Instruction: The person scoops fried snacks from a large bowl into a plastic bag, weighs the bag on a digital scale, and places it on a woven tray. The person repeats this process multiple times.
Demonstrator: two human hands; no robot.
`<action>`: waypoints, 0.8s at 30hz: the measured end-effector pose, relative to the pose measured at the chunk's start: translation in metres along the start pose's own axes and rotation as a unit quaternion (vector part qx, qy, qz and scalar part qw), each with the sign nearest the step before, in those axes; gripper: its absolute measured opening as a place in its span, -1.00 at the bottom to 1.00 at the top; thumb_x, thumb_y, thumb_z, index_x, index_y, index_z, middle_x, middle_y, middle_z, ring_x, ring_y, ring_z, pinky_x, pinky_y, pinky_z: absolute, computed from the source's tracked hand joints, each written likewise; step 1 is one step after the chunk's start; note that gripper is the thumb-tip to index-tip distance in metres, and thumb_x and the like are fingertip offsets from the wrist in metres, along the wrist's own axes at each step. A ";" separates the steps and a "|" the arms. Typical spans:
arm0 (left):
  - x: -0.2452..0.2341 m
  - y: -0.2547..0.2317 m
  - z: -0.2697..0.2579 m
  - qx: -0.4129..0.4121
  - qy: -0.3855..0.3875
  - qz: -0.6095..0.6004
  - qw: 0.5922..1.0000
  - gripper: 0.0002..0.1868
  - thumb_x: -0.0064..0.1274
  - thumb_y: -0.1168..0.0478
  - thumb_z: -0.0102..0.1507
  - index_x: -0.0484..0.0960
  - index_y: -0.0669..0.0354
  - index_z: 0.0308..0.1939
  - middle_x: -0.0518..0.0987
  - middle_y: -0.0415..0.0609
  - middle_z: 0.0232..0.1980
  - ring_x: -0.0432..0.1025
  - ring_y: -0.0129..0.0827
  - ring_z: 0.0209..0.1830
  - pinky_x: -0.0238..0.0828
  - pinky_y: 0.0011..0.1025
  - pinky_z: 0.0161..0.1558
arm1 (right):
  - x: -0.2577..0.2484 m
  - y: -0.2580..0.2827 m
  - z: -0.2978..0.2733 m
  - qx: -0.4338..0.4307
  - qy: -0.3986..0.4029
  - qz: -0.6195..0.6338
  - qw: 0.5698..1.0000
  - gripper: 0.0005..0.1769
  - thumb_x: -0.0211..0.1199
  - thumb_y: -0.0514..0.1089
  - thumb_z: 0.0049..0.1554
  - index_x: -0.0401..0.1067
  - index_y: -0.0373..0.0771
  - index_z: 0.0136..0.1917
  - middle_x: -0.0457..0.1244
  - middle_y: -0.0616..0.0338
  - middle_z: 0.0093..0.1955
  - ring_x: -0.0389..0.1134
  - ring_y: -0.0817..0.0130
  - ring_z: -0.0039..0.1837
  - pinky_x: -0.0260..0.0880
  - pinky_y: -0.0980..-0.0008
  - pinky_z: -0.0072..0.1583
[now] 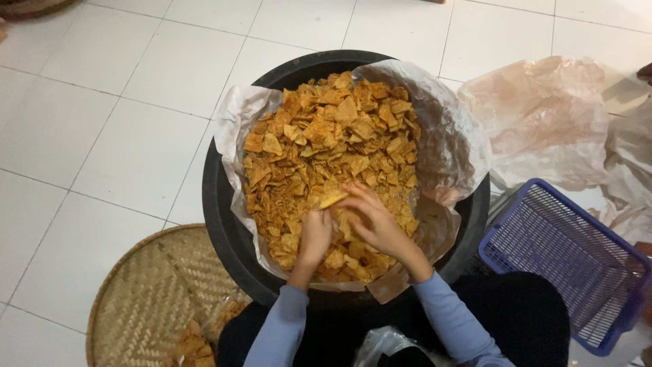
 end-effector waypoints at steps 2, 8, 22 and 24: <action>-0.001 0.002 0.001 -0.006 -0.001 -0.017 1.000 -0.68 -0.21 0.40 0.35 0.61 0.37 0.08 0.65 0.14 -0.50 0.58 -0.25 -0.50 0.50 -0.34 -0.36 | -0.004 -0.001 0.001 0.026 -0.044 -0.002 0.999 -0.65 0.24 -0.17 0.23 0.40 -0.18 0.29 0.19 0.07 0.52 0.10 0.06 0.63 0.11 0.00 0.57; -0.006 -0.007 -0.003 0.037 -0.017 -0.035 0.999 -0.62 -0.17 0.38 0.28 0.61 0.37 0.13 0.64 0.01 -0.43 0.58 -0.30 -0.52 0.52 -0.35 -0.43 | 0.010 -0.016 0.001 0.106 -0.008 0.012 0.994 -0.66 0.28 -0.10 0.18 0.39 -0.29 0.17 0.26 0.01 0.38 0.37 0.07 0.34 0.48 0.18 0.27; -0.025 0.002 -0.019 -0.028 -0.001 0.018 0.999 -0.62 -0.22 0.17 0.46 0.59 0.23 0.23 0.53 -0.03 -0.62 0.47 -0.36 -0.63 0.44 -0.32 -0.44 | -0.002 -0.080 -0.004 0.105 -0.149 0.036 0.983 -0.66 0.12 -0.08 0.32 0.40 -0.30 0.27 0.27 -0.06 0.31 0.35 0.10 0.34 0.39 0.11 0.35; -0.028 0.008 -0.019 -0.039 0.008 0.053 0.998 -0.65 -0.22 0.19 0.44 0.56 0.21 0.22 0.53 -0.02 -0.63 0.47 -0.33 -0.63 0.44 -0.29 -0.44 | 0.020 -0.130 -0.003 0.176 -0.120 0.088 0.973 -0.56 0.07 -0.01 0.31 0.36 -0.24 0.38 0.27 -0.02 0.37 0.37 0.13 0.37 0.43 0.13 0.36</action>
Point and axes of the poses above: each hand's wrist, its own z-axis towards the middle knuckle, its own x-axis out of the palm, y = z × x, the point moved 7 cm from there along z, towards the middle knuckle
